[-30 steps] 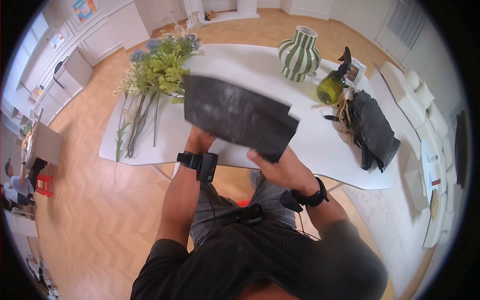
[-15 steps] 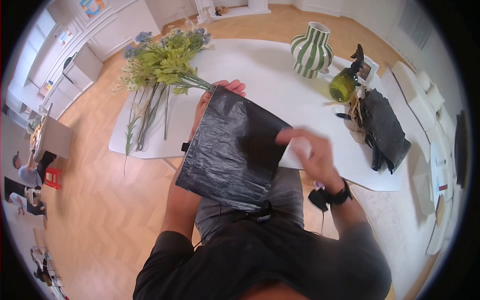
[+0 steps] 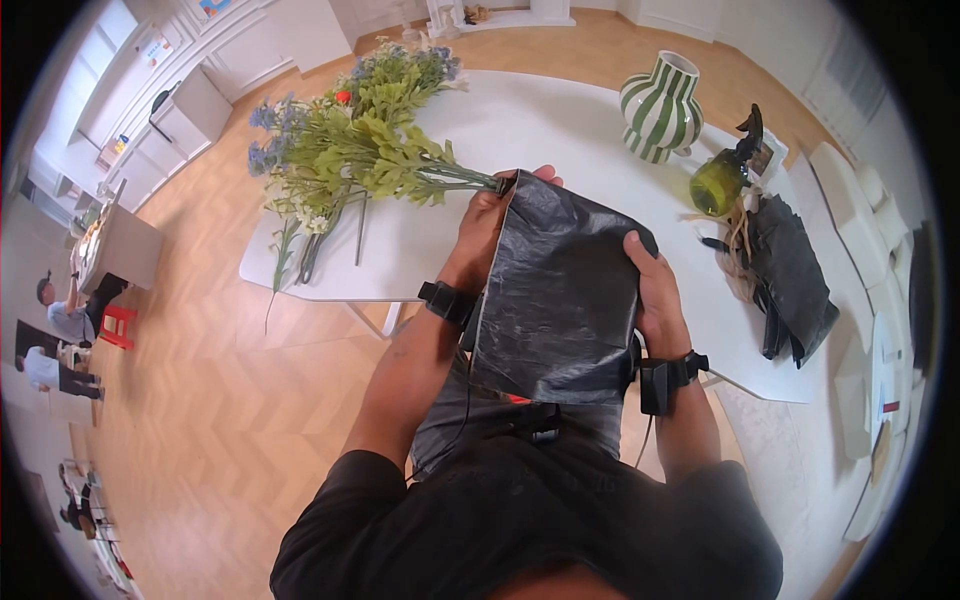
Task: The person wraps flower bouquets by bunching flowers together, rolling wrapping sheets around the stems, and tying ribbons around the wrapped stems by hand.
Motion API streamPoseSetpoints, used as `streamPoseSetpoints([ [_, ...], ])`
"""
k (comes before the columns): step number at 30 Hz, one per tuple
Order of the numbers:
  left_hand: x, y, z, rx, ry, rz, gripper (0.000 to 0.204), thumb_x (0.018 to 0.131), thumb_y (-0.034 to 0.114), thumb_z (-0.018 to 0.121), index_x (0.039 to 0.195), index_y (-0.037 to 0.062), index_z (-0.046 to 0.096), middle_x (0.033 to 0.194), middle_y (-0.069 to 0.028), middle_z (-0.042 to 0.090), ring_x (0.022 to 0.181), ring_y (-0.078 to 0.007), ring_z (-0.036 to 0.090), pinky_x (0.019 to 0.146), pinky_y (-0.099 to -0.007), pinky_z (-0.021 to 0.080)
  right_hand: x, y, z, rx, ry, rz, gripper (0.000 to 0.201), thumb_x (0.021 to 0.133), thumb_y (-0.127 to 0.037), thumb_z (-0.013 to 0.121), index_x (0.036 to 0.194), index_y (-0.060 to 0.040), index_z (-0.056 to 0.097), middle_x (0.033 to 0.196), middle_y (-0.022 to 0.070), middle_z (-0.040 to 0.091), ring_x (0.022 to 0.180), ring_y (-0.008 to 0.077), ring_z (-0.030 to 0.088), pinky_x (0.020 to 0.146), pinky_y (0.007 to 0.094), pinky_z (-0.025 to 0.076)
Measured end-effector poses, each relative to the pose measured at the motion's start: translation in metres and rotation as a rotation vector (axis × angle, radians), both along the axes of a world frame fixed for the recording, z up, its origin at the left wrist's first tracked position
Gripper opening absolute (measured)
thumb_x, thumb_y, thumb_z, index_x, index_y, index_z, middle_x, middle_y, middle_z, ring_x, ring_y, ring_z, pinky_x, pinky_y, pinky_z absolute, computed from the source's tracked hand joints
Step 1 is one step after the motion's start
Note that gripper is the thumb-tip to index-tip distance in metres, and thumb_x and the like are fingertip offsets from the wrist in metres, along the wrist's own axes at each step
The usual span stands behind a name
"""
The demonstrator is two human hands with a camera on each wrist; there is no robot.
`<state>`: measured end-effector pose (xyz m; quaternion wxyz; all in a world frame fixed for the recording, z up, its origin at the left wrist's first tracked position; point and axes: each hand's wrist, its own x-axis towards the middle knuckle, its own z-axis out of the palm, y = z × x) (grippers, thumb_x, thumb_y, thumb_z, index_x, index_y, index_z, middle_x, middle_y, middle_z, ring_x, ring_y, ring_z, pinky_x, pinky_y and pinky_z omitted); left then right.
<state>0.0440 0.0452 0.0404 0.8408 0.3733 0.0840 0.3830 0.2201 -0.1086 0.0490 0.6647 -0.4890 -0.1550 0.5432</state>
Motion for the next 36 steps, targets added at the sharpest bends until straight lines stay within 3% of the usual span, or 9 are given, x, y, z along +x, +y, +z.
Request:
streamPoseSetpoints([
  [2,0.003,0.004,0.007,0.022,-0.062,0.072,0.015,0.099,0.010,0.054,0.110,0.0026,0.059,0.128,-0.0163,0.060,0.120,-0.0272,0.058,0.098,-0.0416,0.053,0.001,0.000,-0.008,0.048,-0.023,0.053,0.034,0.095,-0.022,0.065,0.119,0.0012,0.060,0.111,0.0116,0.067,0.097,0.0209,0.066,0.086,0.0339,0.054],
  [16,0.004,-0.004,0.025,0.060,-0.194,0.066,0.021,0.099,0.009,0.052,0.119,0.0031,0.055,0.133,-0.0176,0.056,0.128,-0.0298,0.051,0.107,-0.0471,0.045,0.022,0.003,-0.001,0.288,-0.346,-0.028,0.026,0.096,-0.020,0.063,0.110,0.0019,0.065,0.104,0.0064,0.069,0.086,0.0134,0.066,0.077,0.0267,0.054],
  [20,0.003,0.008,0.014,0.300,-0.170,0.053,0.022,0.101,0.010,0.051,0.120,-0.0009,0.054,0.131,-0.0206,0.056,0.121,-0.0303,0.057,0.104,-0.0433,0.048,0.031,-0.004,0.024,0.178,-0.053,-0.067,0.031,0.098,-0.030,0.060,0.102,0.0004,0.065,0.096,0.0088,0.070,0.077,0.0151,0.068,0.071,0.0282,0.056],
  [22,0.002,0.002,0.012,0.274,-0.051,0.061,0.020,0.097,0.009,0.053,0.117,0.0025,0.057,0.135,-0.0194,0.054,0.128,-0.0342,0.052,0.107,-0.0496,0.045,0.038,-0.005,0.022,0.088,0.238,-0.013,0.030,0.099,-0.030,0.059,0.104,-0.0004,0.065,0.095,0.0088,0.071,0.074,0.0149,0.068,0.071,0.0279,0.057],
  [24,0.006,-0.005,0.015,0.278,-0.110,0.046,0.026,0.102,0.010,0.050,0.123,-0.0039,0.054,0.128,-0.0197,0.060,0.118,-0.0287,0.059,0.102,-0.0406,0.049,0.056,-0.010,0.004,0.149,0.320,0.119,0.026,0.099,-0.027,0.057,0.108,-0.0031,0.064,0.100,0.0083,0.070,0.084,0.0152,0.067,0.078,0.0309,0.057],
  [29,-0.001,0.006,0.012,0.082,-0.202,0.029,0.023,0.100,0.010,0.053,0.120,-0.0019,0.057,0.123,-0.0172,0.063,0.112,-0.0256,0.063,0.100,-0.0410,0.051,0.035,-0.027,-0.025,0.510,-0.541,-0.255,0.027,0.100,-0.027,0.054,0.116,-0.0060,0.062,0.115,0.0090,0.066,0.101,0.0176,0.064,0.088,0.0354,0.054],
  [31,-0.007,0.015,0.011,0.133,-0.107,0.043,0.021,0.100,0.010,0.054,0.117,-0.0006,0.059,0.119,-0.0156,0.065,0.109,-0.0253,0.065,0.099,-0.0416,0.052,0.056,-0.008,-0.010,1.024,0.441,0.576,0.048,0.105,-0.038,0.033,0.138,-0.0067,0.048,0.139,0.0110,0.054,0.124,0.0328,0.053,0.102,0.0452,0.045],
  [34,-0.009,0.015,0.005,0.143,-0.014,0.041,0.016,0.098,0.010,0.056,0.111,0.0018,0.062,0.109,-0.0120,0.068,0.100,-0.0252,0.068,0.093,-0.0435,0.054,0.041,-0.016,0.039,0.748,0.148,0.130,0.060,0.104,-0.050,0.029,0.139,-0.0040,0.044,0.145,0.0184,0.047,0.129,0.0356,0.049,0.103,0.0467,0.043],
  [36,-0.006,0.007,0.015,0.104,-0.035,0.054,0.010,0.096,0.006,0.058,0.100,0.0050,0.067,0.108,-0.0099,0.070,0.095,-0.0269,0.069,0.092,-0.0476,0.054,0.047,-0.014,0.048,0.693,0.214,0.034,0.062,0.103,-0.051,0.029,0.139,-0.0022,0.044,0.143,0.0195,0.047,0.128,0.0348,0.049,0.103,0.0470,0.042],
])
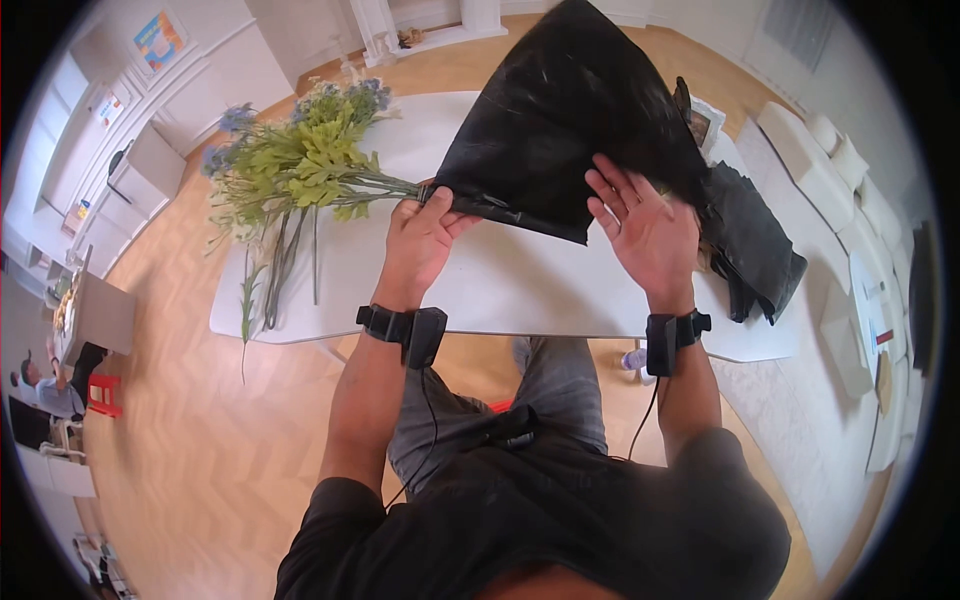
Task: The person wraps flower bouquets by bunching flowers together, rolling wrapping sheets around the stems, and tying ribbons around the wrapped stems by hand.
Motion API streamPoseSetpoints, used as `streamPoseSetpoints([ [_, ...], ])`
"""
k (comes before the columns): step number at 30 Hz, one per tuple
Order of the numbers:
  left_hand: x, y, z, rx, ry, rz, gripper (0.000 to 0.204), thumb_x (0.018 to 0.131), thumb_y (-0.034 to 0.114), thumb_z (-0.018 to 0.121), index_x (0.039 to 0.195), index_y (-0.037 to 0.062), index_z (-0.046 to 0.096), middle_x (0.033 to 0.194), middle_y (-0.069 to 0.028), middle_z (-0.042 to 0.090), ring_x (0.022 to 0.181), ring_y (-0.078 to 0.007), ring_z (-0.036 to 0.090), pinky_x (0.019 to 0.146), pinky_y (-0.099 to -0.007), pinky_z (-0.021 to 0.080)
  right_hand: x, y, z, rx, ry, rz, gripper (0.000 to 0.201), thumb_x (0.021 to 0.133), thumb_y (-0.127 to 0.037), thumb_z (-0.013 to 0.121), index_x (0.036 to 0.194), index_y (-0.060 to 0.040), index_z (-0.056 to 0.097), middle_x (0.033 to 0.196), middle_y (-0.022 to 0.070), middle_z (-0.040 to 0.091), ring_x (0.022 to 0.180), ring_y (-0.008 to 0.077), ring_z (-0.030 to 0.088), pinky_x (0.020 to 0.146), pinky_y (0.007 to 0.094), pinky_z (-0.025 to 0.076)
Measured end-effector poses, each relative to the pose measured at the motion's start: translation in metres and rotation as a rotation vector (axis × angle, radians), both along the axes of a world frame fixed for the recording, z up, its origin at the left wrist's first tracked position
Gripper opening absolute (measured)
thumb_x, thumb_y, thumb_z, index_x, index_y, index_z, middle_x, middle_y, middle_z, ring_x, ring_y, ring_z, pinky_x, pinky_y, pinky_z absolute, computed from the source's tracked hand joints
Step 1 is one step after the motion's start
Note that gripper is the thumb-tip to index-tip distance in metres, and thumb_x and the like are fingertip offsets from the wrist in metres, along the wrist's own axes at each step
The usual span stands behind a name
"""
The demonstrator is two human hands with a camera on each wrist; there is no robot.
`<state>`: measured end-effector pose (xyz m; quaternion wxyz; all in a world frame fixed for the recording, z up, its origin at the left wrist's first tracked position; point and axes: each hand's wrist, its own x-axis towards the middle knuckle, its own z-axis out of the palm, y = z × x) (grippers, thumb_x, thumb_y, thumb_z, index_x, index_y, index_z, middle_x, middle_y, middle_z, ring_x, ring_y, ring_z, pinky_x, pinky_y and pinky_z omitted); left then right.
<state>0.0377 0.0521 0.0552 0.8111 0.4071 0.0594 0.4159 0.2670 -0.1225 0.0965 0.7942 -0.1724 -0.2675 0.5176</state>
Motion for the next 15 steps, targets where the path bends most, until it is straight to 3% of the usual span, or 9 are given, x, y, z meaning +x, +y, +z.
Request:
streamPoseSetpoints([
  [2,0.002,0.005,-0.010,-0.020,0.035,0.044,0.010,0.096,0.006,0.058,0.102,0.0059,0.066,0.109,-0.0096,0.069,0.096,-0.0267,0.069,0.092,-0.0476,0.053,0.008,0.000,0.000,-0.061,0.081,-0.053,0.064,0.103,-0.052,0.029,0.138,-0.0004,0.044,0.141,0.0207,0.048,0.127,0.0341,0.050,0.104,0.0473,0.041],
  [4,0.002,0.008,-0.015,-0.043,0.074,0.093,0.010,0.096,0.005,0.058,0.103,0.0067,0.064,0.109,-0.0092,0.069,0.098,-0.0265,0.068,0.092,-0.0476,0.053,0.020,0.000,-0.018,-0.139,-0.221,-0.197,0.063,0.103,-0.050,0.032,0.137,0.0031,0.043,0.130,0.0192,0.057,0.117,0.0317,0.057,0.099,0.0441,0.046],
  [6,0.000,0.007,-0.016,-0.020,0.063,0.062,0.014,0.096,0.006,0.057,0.110,0.0060,0.062,0.110,-0.0090,0.069,0.099,-0.0261,0.068,0.092,-0.0469,0.052,0.016,0.001,-0.035,-0.360,-0.976,-0.398,0.036,0.100,-0.027,0.053,0.116,0.0040,0.061,0.105,0.0139,0.068,0.095,0.0231,0.065,0.081,0.0318,0.052],
  [8,0.002,0.004,-0.015,0.005,0.072,0.058,0.016,0.097,0.007,0.056,0.112,0.0053,0.062,0.111,-0.0091,0.068,0.100,-0.0258,0.067,0.093,-0.0462,0.051,-0.010,0.003,-0.034,-0.413,-1.440,-0.450,0.026,0.096,-0.020,0.057,0.105,0.0022,0.066,0.102,0.0148,0.067,0.093,0.0255,0.065,0.081,0.0341,0.051],
  [9,0.004,0.003,-0.014,0.032,0.073,0.062,0.018,0.097,0.007,0.055,0.114,0.0046,0.061,0.112,-0.0093,0.068,0.101,-0.0254,0.066,0.093,-0.0455,0.051,-0.017,0.005,-0.036,-0.420,-1.436,-0.453,0.026,0.096,-0.020,0.057,0.105,0.0022,0.066,0.102,0.0148,0.067,0.093,0.0255,0.065,0.081,0.0341,0.051],
  [11,0.004,0.000,-0.014,0.037,0.087,0.065,0.020,0.097,0.008,0.055,0.117,0.0041,0.060,0.113,-0.0095,0.067,0.102,-0.0251,0.066,0.094,-0.0446,0.051,-0.025,0.011,-0.041,-0.364,-1.607,-0.649,0.022,0.095,-0.018,0.057,0.105,-0.0001,0.066,0.098,0.0172,0.065,0.091,0.0312,0.064,0.082,0.0385,0.050],
  [15,-0.002,-0.007,-0.009,0.063,0.076,0.067,0.024,0.098,0.009,0.054,0.120,0.0039,0.057,0.117,-0.0100,0.065,0.104,-0.0243,0.065,0.093,-0.0424,0.050,-0.021,0.020,-0.048,-0.474,-1.553,-0.553,0.022,0.093,-0.018,0.058,0.104,-0.0018,0.067,0.097,0.0185,0.065,0.091,0.0356,0.063,0.082,0.0412,0.049],
])
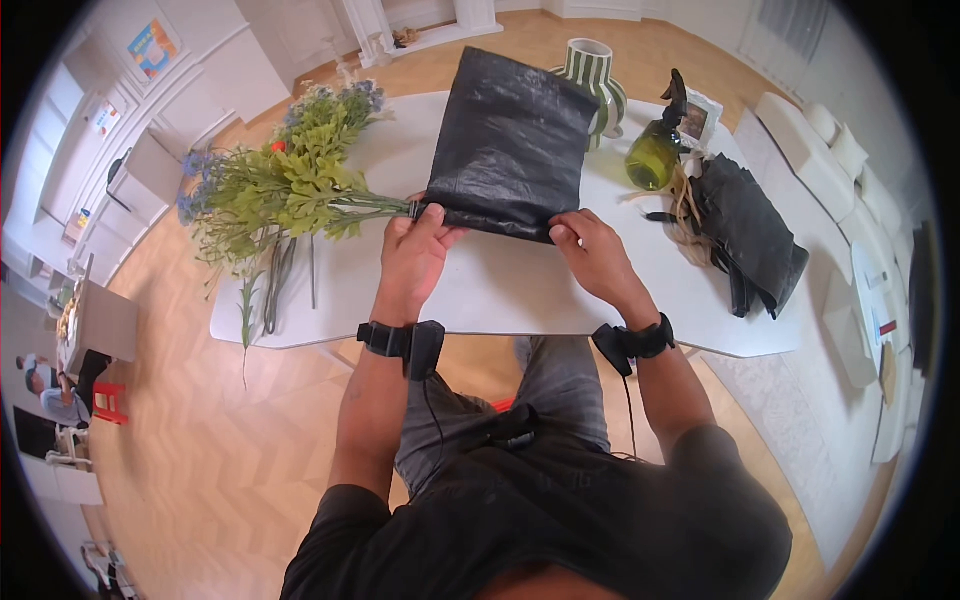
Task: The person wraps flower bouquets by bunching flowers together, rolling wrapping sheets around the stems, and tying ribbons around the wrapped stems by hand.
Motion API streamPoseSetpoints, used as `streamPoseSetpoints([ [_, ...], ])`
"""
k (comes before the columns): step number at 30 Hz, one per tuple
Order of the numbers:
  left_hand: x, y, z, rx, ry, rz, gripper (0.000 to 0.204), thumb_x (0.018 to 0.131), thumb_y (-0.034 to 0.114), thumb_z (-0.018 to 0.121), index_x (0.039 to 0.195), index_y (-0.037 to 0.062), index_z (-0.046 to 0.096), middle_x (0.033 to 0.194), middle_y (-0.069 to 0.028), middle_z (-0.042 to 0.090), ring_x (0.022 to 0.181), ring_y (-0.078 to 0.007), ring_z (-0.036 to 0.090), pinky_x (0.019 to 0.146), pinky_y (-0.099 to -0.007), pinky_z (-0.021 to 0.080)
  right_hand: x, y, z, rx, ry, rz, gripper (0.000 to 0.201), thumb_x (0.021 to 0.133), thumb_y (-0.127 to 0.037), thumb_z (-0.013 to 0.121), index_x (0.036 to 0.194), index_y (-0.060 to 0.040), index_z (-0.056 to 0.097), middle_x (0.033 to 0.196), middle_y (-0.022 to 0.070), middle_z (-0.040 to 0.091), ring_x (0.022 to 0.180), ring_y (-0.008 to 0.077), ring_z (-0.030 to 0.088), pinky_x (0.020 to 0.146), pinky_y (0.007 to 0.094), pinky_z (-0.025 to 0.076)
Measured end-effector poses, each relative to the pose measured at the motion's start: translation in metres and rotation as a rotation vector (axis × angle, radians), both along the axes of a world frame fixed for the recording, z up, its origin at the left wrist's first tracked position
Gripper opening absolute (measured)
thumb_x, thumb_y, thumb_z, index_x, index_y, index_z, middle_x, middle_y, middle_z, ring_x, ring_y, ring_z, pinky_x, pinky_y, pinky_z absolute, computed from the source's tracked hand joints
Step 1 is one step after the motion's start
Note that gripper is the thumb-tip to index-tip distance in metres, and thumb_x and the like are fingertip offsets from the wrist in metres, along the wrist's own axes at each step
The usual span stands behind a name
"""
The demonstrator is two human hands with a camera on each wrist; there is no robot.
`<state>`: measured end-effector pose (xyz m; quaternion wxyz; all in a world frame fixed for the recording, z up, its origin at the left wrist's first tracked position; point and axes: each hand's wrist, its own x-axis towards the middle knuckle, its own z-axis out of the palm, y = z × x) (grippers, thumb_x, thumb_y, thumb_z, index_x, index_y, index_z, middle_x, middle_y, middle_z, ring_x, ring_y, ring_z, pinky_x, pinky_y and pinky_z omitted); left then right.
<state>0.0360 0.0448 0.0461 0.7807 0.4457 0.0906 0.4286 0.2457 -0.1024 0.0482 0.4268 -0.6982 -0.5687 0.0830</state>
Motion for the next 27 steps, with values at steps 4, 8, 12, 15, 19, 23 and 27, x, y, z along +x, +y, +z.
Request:
streamPoseSetpoints([
  [4,-0.009,0.000,-0.011,-0.011,-0.017,-0.020,0.025,0.098,0.011,0.054,0.121,0.0021,0.056,0.112,-0.0092,0.066,0.103,-0.0226,0.064,0.095,-0.0416,0.050,0.000,0.002,-0.001,-0.158,0.076,0.056,0.023,0.091,-0.020,0.059,0.103,-0.0012,0.067,0.095,0.0192,0.065,0.089,0.0338,0.063,0.078,0.0396,0.049],
  [8,-0.013,0.001,-0.023,-0.074,-0.006,-0.033,0.024,0.097,0.012,0.056,0.121,0.0040,0.057,0.111,-0.0076,0.067,0.101,-0.0206,0.065,0.091,-0.0395,0.050,-0.002,0.001,0.000,-0.303,0.186,0.089,0.024,0.089,-0.020,0.058,0.100,-0.0004,0.066,0.095,0.0200,0.065,0.086,0.0327,0.063,0.077,0.0387,0.049],
  [12,-0.016,-0.003,-0.035,-0.178,0.016,-0.035,0.020,0.096,0.008,0.057,0.116,0.0078,0.060,0.108,-0.0055,0.068,0.098,-0.0215,0.066,0.089,-0.0403,0.053,-0.003,-0.001,-0.013,-0.334,0.133,0.138,0.025,0.089,-0.018,0.061,0.104,0.0009,0.065,0.092,0.0150,0.066,0.083,0.0256,0.063,0.076,0.0353,0.049],
  [15,-0.013,-0.008,-0.044,-0.206,0.010,0.028,0.020,0.096,0.008,0.058,0.116,0.0085,0.060,0.107,-0.0049,0.068,0.097,-0.0216,0.066,0.088,-0.0406,0.053,-0.007,-0.004,-0.011,-0.319,0.036,0.132,0.026,0.087,-0.023,0.061,0.100,-0.0012,0.067,0.098,0.0173,0.066,0.091,0.0337,0.062,0.082,0.0409,0.049],
  [19,-0.009,-0.019,-0.044,-0.213,-0.015,0.067,0.020,0.097,0.008,0.058,0.117,0.0079,0.060,0.107,-0.0045,0.067,0.099,-0.0213,0.066,0.089,-0.0410,0.052,-0.010,-0.002,-0.014,-0.160,-0.268,0.225,0.028,0.087,-0.022,0.062,0.107,-0.0014,0.064,0.105,0.0169,0.064,0.101,0.0358,0.058,0.086,0.0406,0.048],
  [23,-0.005,-0.027,-0.037,-0.201,-0.018,0.043,0.027,0.097,0.009,0.057,0.124,0.0037,0.055,0.111,-0.0057,0.065,0.101,-0.0205,0.064,0.091,-0.0402,0.051,-0.021,0.006,-0.012,-0.102,-0.070,0.320,0.027,0.087,-0.015,0.061,0.110,0.0000,0.061,0.106,0.0183,0.059,0.100,0.0378,0.058,0.085,0.0408,0.048],
  [27,-0.004,-0.030,-0.031,-0.122,-0.017,0.016,0.033,0.099,0.009,0.056,0.130,0.0005,0.051,0.113,-0.0073,0.064,0.102,-0.0186,0.063,0.092,-0.0386,0.051,-0.028,0.012,-0.014,-0.086,-0.060,0.337,0.028,0.087,-0.010,0.060,0.113,0.0013,0.058,0.106,0.0200,0.057,0.100,0.0386,0.058,0.085,0.0417,0.048],
])
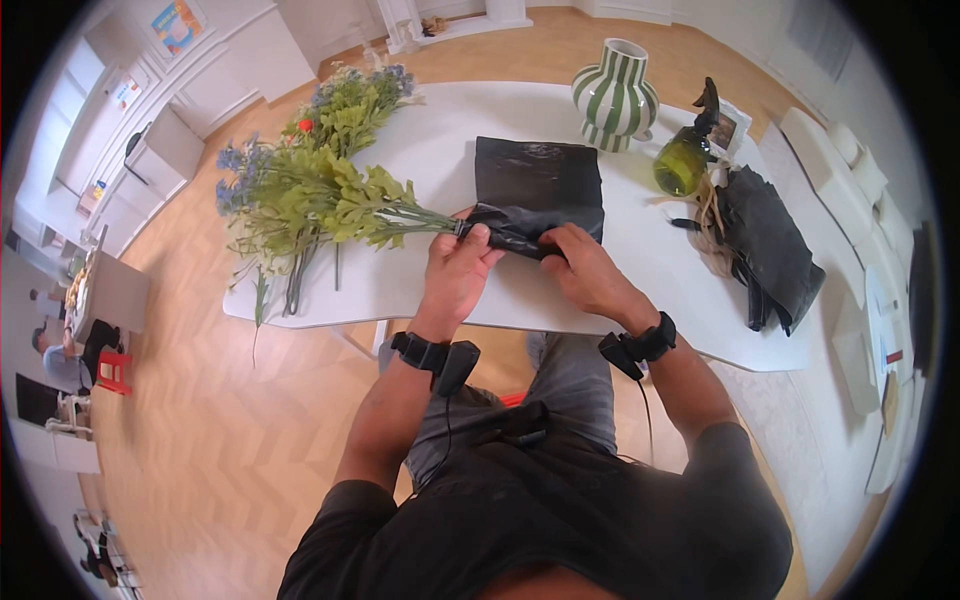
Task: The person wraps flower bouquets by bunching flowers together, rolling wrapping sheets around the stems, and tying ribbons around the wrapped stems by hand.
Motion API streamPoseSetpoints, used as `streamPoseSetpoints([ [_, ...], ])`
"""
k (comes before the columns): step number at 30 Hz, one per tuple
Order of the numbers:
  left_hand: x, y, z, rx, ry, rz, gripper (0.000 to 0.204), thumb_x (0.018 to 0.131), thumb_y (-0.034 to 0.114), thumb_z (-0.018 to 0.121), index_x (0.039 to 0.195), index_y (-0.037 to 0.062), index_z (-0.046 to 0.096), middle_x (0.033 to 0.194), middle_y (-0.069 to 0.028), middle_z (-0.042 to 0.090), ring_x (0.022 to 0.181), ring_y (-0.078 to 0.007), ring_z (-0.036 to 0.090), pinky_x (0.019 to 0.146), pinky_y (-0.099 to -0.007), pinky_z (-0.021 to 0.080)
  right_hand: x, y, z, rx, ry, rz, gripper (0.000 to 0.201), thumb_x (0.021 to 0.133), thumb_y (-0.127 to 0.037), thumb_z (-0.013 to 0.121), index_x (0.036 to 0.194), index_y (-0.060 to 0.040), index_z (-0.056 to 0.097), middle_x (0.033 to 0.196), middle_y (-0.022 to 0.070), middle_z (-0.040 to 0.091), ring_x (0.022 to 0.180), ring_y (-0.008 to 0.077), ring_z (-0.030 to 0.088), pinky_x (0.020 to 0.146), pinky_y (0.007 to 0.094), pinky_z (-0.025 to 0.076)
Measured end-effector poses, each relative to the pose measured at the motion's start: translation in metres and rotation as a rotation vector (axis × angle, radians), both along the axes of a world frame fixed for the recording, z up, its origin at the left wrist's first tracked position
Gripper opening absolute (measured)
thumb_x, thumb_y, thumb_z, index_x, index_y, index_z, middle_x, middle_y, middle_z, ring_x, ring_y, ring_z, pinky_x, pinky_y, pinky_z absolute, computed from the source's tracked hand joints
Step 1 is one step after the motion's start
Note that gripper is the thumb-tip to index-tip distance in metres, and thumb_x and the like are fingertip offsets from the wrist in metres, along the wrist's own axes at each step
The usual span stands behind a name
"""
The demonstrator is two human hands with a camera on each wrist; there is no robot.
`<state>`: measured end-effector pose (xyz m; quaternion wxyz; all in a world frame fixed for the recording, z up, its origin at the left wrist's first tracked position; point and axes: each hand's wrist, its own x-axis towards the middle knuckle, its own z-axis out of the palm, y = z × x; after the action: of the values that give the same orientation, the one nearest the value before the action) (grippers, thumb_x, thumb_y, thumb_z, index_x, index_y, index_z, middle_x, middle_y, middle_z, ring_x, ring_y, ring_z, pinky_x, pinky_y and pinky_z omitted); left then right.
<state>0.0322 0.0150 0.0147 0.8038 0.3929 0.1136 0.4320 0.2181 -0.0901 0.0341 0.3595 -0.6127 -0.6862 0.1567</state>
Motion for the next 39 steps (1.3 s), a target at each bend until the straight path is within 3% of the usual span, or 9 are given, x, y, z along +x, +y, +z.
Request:
streamPoseSetpoints([
  [7,0.006,-0.006,0.015,0.051,0.065,0.169,0.036,0.099,0.007,0.054,0.133,-0.0011,0.047,0.111,-0.0061,0.062,0.099,-0.0155,0.061,0.089,-0.0359,0.052,-0.001,0.015,0.004,0.105,-0.089,-0.016,0.026,0.088,-0.004,0.055,0.113,0.0036,0.055,0.105,0.0211,0.056,0.099,0.0402,0.057,0.085,0.0425,0.048],
  [10,0.003,0.000,0.022,0.076,0.084,0.144,0.038,0.098,0.007,0.055,0.134,-0.0019,0.046,0.112,-0.0062,0.062,0.100,-0.0145,0.061,0.090,-0.0356,0.051,0.000,0.027,0.001,0.121,-0.061,-0.004,0.025,0.088,-0.003,0.055,0.112,0.0034,0.055,0.104,0.0207,0.056,0.098,0.0399,0.057,0.084,0.0423,0.048],
  [17,-0.010,-0.005,0.009,-0.030,0.130,0.291,0.038,0.097,0.007,0.057,0.134,-0.0008,0.048,0.110,-0.0044,0.063,0.098,-0.0139,0.061,0.088,-0.0350,0.051,-0.002,0.040,-0.007,0.125,-0.057,0.103,0.021,0.087,-0.002,0.058,0.108,0.0006,0.054,0.102,0.0208,0.056,0.099,0.0405,0.054,0.085,0.0451,0.046],
  [20,-0.021,-0.006,-0.006,-0.018,0.175,0.302,0.032,0.097,0.009,0.060,0.126,0.0003,0.053,0.104,-0.0038,0.064,0.094,-0.0159,0.063,0.083,-0.0353,0.053,-0.003,0.039,-0.010,0.103,-0.097,0.116,0.021,0.087,-0.002,0.057,0.108,0.0003,0.054,0.103,0.0210,0.056,0.101,0.0407,0.054,0.087,0.0455,0.046],
  [25,-0.036,0.002,-0.014,-0.033,0.331,0.196,0.012,0.094,0.013,0.065,0.101,0.0040,0.063,0.095,-0.0038,0.067,0.088,-0.0184,0.066,0.075,-0.0359,0.055,-0.006,0.039,-0.015,0.050,-0.120,0.115,0.022,0.087,-0.002,0.057,0.109,0.0009,0.054,0.104,0.0213,0.056,0.102,0.0414,0.054,0.088,0.0462,0.045],
  [29,-0.036,0.006,-0.014,-0.050,0.377,0.162,0.009,0.094,0.014,0.066,0.098,0.0055,0.065,0.093,-0.0031,0.067,0.089,-0.0187,0.066,0.074,-0.0349,0.055,-0.003,0.038,-0.014,0.052,-0.145,0.130,0.023,0.087,-0.003,0.057,0.109,0.0017,0.053,0.103,0.0214,0.056,0.101,0.0417,0.054,0.089,0.0462,0.045],
  [32,-0.027,0.005,-0.008,-0.032,0.220,0.185,0.012,0.094,0.013,0.064,0.104,0.0050,0.064,0.097,-0.0041,0.067,0.091,-0.0199,0.066,0.078,-0.0357,0.055,-0.002,0.038,-0.013,0.125,-0.141,0.120,0.021,0.088,-0.003,0.054,0.109,0.0014,0.053,0.102,0.0219,0.055,0.094,0.0422,0.056,0.081,0.0457,0.047],
  [37,-0.012,0.006,0.017,-0.164,-0.029,0.139,0.033,0.093,0.003,0.060,0.125,0.0021,0.052,0.113,-0.0081,0.063,0.106,-0.0225,0.061,0.100,-0.0442,0.046,0.001,0.040,-0.006,0.157,-0.130,0.063,0.022,0.087,-0.001,0.055,0.109,0.0017,0.053,0.101,0.0217,0.055,0.093,0.0421,0.055,0.080,0.0458,0.047],
  [39,-0.007,0.006,0.015,-0.157,-0.067,0.150,0.035,0.093,0.002,0.060,0.127,0.0016,0.050,0.114,-0.0090,0.063,0.108,-0.0234,0.060,0.102,-0.0450,0.044,0.002,0.040,-0.005,0.155,-0.116,0.046,0.022,0.087,0.000,0.055,0.109,0.0017,0.053,0.101,0.0217,0.055,0.093,0.0420,0.055,0.080,0.0458,0.047],
])
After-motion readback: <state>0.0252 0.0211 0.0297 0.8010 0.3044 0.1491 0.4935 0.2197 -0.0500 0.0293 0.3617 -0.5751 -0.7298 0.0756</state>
